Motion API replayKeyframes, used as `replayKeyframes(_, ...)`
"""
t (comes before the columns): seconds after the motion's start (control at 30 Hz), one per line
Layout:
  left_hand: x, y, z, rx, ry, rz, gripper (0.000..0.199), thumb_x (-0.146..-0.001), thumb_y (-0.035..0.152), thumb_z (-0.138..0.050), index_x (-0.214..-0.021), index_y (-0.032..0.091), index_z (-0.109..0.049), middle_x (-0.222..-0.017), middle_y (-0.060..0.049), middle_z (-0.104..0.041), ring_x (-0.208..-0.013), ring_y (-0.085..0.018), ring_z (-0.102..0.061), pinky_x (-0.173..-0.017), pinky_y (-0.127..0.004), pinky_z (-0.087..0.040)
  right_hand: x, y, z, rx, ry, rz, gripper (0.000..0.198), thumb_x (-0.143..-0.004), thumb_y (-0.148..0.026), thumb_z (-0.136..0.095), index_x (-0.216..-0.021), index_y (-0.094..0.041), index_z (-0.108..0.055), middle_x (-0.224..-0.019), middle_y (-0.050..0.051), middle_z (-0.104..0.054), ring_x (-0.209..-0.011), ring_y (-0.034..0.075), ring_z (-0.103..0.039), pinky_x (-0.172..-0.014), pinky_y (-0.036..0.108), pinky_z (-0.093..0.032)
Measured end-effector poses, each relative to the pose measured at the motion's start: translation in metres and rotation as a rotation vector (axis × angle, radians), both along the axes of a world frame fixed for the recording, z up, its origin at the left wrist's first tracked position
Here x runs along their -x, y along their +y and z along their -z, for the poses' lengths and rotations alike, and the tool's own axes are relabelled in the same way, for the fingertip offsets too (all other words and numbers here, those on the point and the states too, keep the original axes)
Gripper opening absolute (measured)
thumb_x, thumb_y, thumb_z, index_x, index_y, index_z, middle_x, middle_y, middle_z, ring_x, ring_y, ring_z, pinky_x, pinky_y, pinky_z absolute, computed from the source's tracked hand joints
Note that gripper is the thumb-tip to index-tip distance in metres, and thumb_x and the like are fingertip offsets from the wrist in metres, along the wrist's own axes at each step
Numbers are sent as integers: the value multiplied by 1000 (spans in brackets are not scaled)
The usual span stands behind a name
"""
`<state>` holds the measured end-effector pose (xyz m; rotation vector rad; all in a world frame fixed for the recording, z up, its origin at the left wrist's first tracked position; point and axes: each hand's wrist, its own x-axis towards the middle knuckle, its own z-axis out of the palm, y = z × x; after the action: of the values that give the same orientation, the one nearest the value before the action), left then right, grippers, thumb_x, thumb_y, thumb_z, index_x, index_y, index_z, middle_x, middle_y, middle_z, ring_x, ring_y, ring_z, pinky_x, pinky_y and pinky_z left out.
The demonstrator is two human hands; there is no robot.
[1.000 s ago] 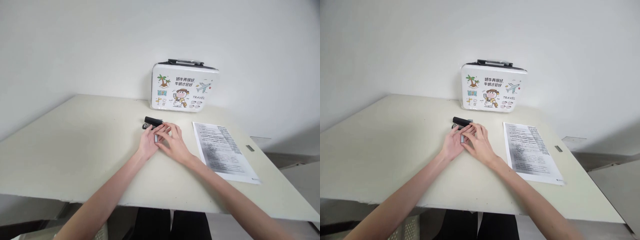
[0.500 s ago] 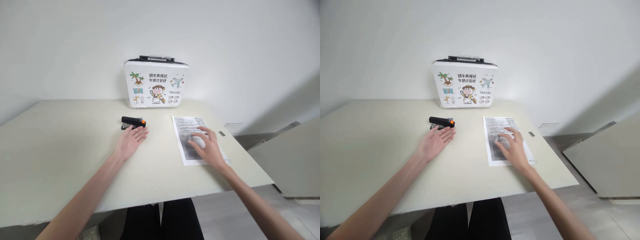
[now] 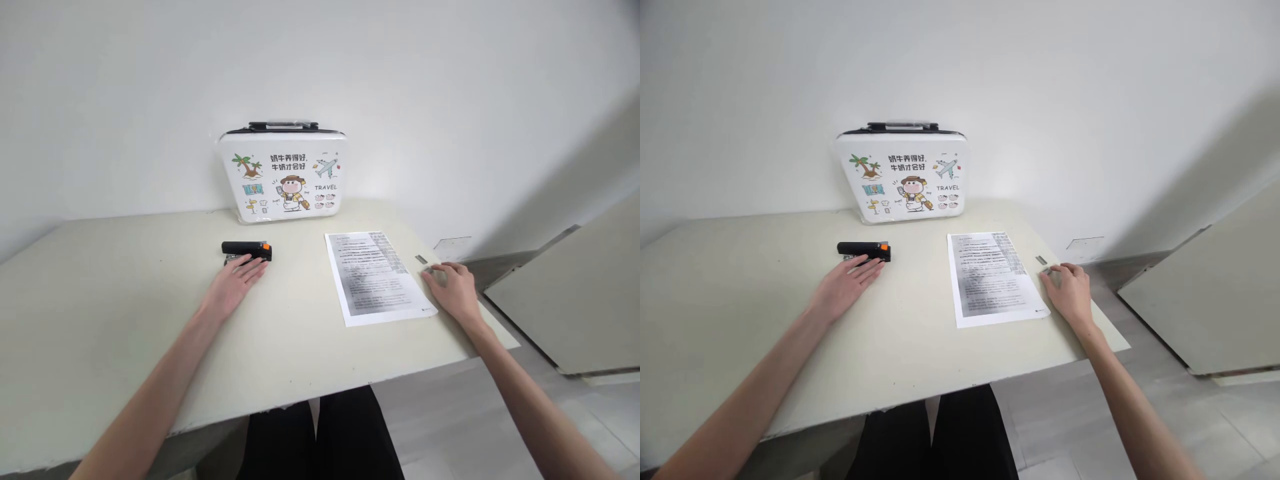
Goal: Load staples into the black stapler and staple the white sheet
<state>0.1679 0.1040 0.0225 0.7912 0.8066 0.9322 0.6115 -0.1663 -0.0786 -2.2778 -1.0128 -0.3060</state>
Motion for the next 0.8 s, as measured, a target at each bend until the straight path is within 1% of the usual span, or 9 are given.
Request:
replayKeyframes(0.1, -1, -4, 4, -66, 60, -1, 20, -89, 22, -68, -106, 13, -68, -132, -22, -69, -114, -28, -74, -107, -39, -54, 8, -1, 2, -35, 10, -44, 65, -93, -61, -55, -132, -11, -67, -139, 25, -60, -135, 40, -51, -113, 56, -43)
replayKeyframes(0.2, 3, -21, 8, -305, 205, -10, 21, -86, 32, -72, -101, 18, -69, -125, -12, -71, -102, -23, -73, -99, -37, -53, 24, -7, -1, -84, 28, -97, 71, -95, -65, -54, -141, -12, -59, -144, 26, -55, -139, 40, -50, -113, 57, -45)
replayKeyframes(0.27, 11, -40, 9, -520, 431, 21, 24, -87, 40, -71, -102, 21, -72, -106, -7, -73, -94, -22, -69, -91, -34, -52, 39, -12, -5, -97, 54, -139, 73, -97, -67, -52, -146, -13, -54, -149, 26, -52, -142, 39, -48, -115, 57, -45)
replayKeyframes(0.3, 16, -51, 8, -596, 560, 72, 25, -88, 43, -70, -101, 23, -73, -94, -5, -72, -89, -22, -66, -86, -33, -52, 47, -14, -8, -94, 70, -161, 73, -98, -67, -51, -148, -14, -52, -151, 26, -50, -144, 38, -47, -116, 57, -45)
replayKeyframes(0.37, 29, -74, 5, -671, 731, 170, 26, -90, 48, -67, -98, 24, -74, -78, -3, -67, -78, -22, -62, -74, -31, -49, 63, -18, -14, -64, 98, -208, 72, -100, -66, -48, -152, -16, -49, -158, 23, -47, -148, 37, -45, -119, 56, -44)
replayKeyframes(0.43, 43, -94, 1, -696, 785, 226, 29, -92, 51, -65, -97, 24, -73, -79, -3, -68, -70, -20, -58, -65, -29, -45, 76, -20, -19, -17, 110, -260, 71, -103, -65, -47, -156, -19, -46, -165, 20, -41, -154, 36, -40, -121, 56, -42)
replayKeyframes(0.53, 59, -114, -2, -680, 777, 208, 32, -95, 54, -63, -101, 24, -72, -88, -4, -71, -66, -17, -54, -62, -28, -42, 87, -22, -23, 33, 89, -329, 69, -104, -63, -45, -160, -23, -45, -172, 14, -34, -159, 36, -32, -124, 57, -39)
replayKeyframes(0.67, 66, -119, 0, -625, 686, 95, 36, -95, 56, -63, -103, 22, -71, -85, -3, -66, -62, -14, -48, -61, -28, -41, 89, -22, -21, 68, 30, -382, 66, -105, -62, -44, -162, -29, -43, -174, 9, -32, -161, 36, -27, -125, 60, -36)
replayKeyframes(0.8, 67, -119, 2, -593, 657, 9, 35, -95, 54, -64, -102, 21, -70, -84, -3, -64, -63, -14, -49, -62, -28, -43, 90, -23, -16, 106, -30, -444, 62, -107, -59, -41, -164, -35, -40, -176, 3, -28, -163, 34, -23, -126, 62, -32)
